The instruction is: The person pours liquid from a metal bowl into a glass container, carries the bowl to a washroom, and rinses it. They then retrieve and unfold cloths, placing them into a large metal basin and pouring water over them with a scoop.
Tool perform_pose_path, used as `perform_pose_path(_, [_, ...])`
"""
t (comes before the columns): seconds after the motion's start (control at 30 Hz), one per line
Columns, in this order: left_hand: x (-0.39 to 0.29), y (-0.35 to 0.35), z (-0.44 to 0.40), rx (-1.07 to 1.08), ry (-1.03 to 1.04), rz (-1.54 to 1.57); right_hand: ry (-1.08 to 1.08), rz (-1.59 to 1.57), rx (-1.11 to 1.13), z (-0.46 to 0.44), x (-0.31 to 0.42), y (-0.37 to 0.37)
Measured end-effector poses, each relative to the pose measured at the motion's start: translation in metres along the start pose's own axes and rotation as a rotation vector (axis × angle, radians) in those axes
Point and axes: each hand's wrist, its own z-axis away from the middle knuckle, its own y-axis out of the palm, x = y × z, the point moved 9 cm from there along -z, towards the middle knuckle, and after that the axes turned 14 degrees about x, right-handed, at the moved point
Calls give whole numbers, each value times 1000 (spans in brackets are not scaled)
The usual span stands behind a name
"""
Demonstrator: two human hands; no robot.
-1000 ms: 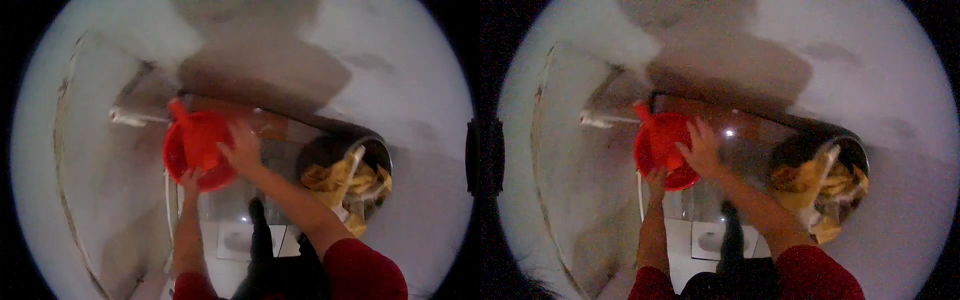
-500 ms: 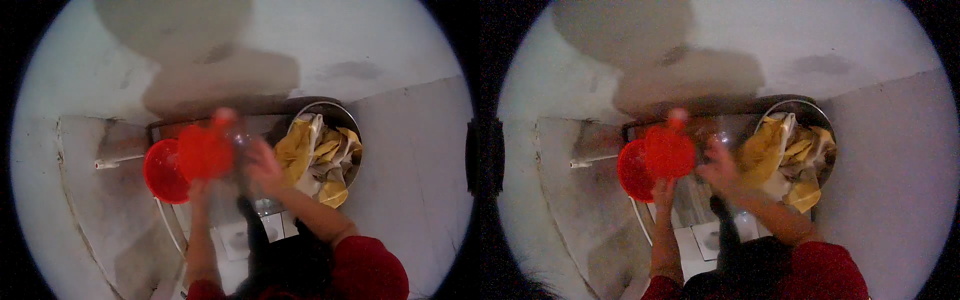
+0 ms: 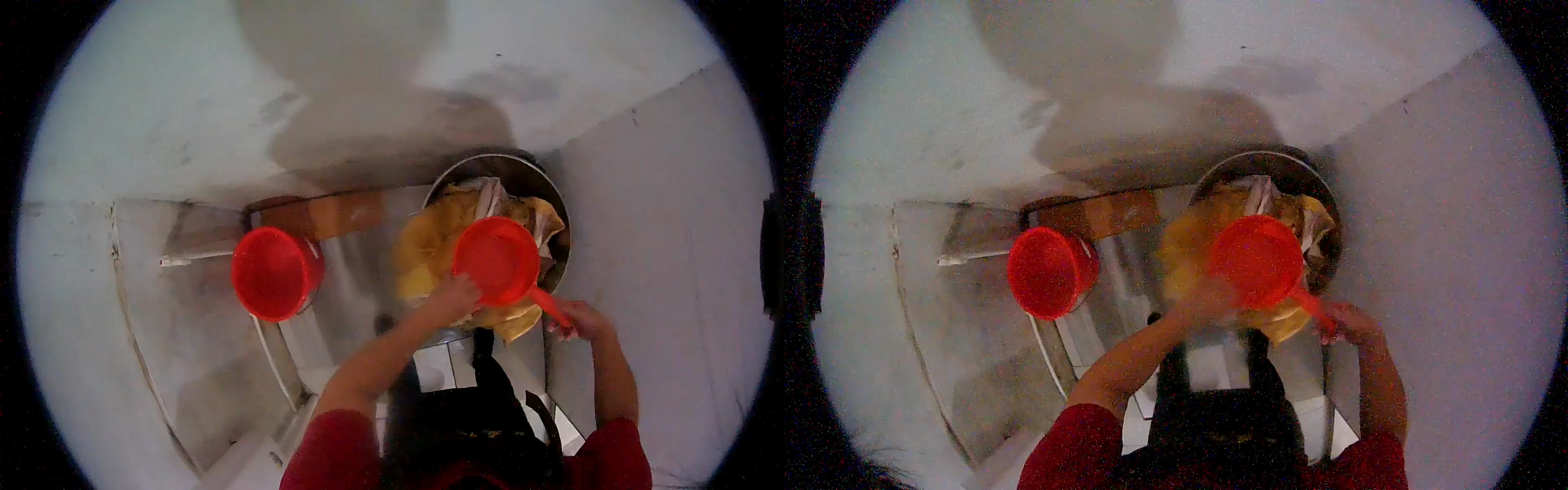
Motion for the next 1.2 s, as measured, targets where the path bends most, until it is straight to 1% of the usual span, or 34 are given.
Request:
perform_pose_path(0.03, [1,1,-3,70,-38,28,101,11,23,-6,-18,-4])
perform_pose_path(0.07, [13,-30,10,-317,-202,-10,98,7,31,-10,-29,-11])
perform_pose_path(0.13, [24,-42,42,-693,-360,-55,7,-71,-75,-11,-42,-26])
perform_pose_path(0.17, [46,-19,50,-657,-523,4,4,-82,-68,-9,-53,-25])
perform_pose_path(0.23, [78,20,51,-611,-680,52,-140,-289,-119,2,-62,-24])
perform_pose_path(0.27, [82,33,43,-595,-756,-153,-148,-302,-118,8,-68,-23])
perform_pose_path(0.33, [102,56,40,-574,-826,-349,-131,-428,-122,18,-78,-10])
perform_pose_path(0.4, [145,100,18,-172,-850,-22,-163,-440,-154,27,-87,-9])
perform_pose_path(0.43, [136,81,16,-172,-851,-27,-194,-446,-184,32,-92,-11])
perform_pose_path(0.47, [130,69,12,-91,-877,40,-197,-455,-174,34,-103,-18])
perform_pose_path(0.53, [108,19,14,-22,-896,95,-255,-316,-197,40,-109,-21])
perform_pose_path(0.6, [69,-46,12,-451,-792,73,-241,-294,-230,55,-105,-18])
perform_pose_path(0.63, [80,-34,-1,-449,-790,67,-223,-260,-270,65,-103,-19])
perform_pose_path(0.67, [79,-46,-13,-463,-748,171,-228,-264,-270,71,-102,-18])
perform_pose_path(0.7, [76,-55,-27,-487,-689,344,-241,-264,-298,78,-101,-21])
perform_pose_path(0.77, [57,-87,-46,-574,-540,864,-255,-260,-326,92,-101,-22])
perform_pose_path(0.8, [45,-99,-56,-619,-478,1145,-270,-294,-383,103,-103,-25])
perform_pose_path(0.83, [33,-109,-64,-680,-401,1438,-282,-326,-441,113,-104,-28])
perform_pose_path(0.87, [24,-119,-73,-759,-313,1711,-283,-326,-442,118,-99,-25])
perform_pose_path(0.9, [23,-125,-83,-902,-125,2027,-285,-346,-472,126,-94,-25])
perform_pose_path(0.93, [24,-135,-85,-899,-122,2029,-289,-366,-502,133,-91,-25])
perform_pose_path(0.97, [21,-144,-88,-885,-16,2166,-289,-365,-507,141,-88,-23])
perform_pose_path(1.0, [21,-150,-91,-868,91,2300,-363,-416,-455,145,-82,-20])
perform_pose_path(1.03, [33,-146,-89,-866,90,2301,-440,-468,-402,147,-79,-17])
perform_pose_path(1.07, [46,-140,-86,-897,239,2389,-439,-469,-404,149,-84,-21])
perform_pose_path(1.1, [56,-141,-80,-927,395,2470,-406,-396,-387,147,-88,-25])
perform_pose_path(1.13, [67,-137,-61,-1078,290,2369,-373,-325,-369,144,-89,-25])
perform_pose_path(1.17, [80,-126,-50,-1072,313,2348,-370,-327,-369,140,-90,-22])
perform_pose_path(1.2, [98,-107,-42,-1069,336,2328,-295,-213,-438,138,-85,-22])
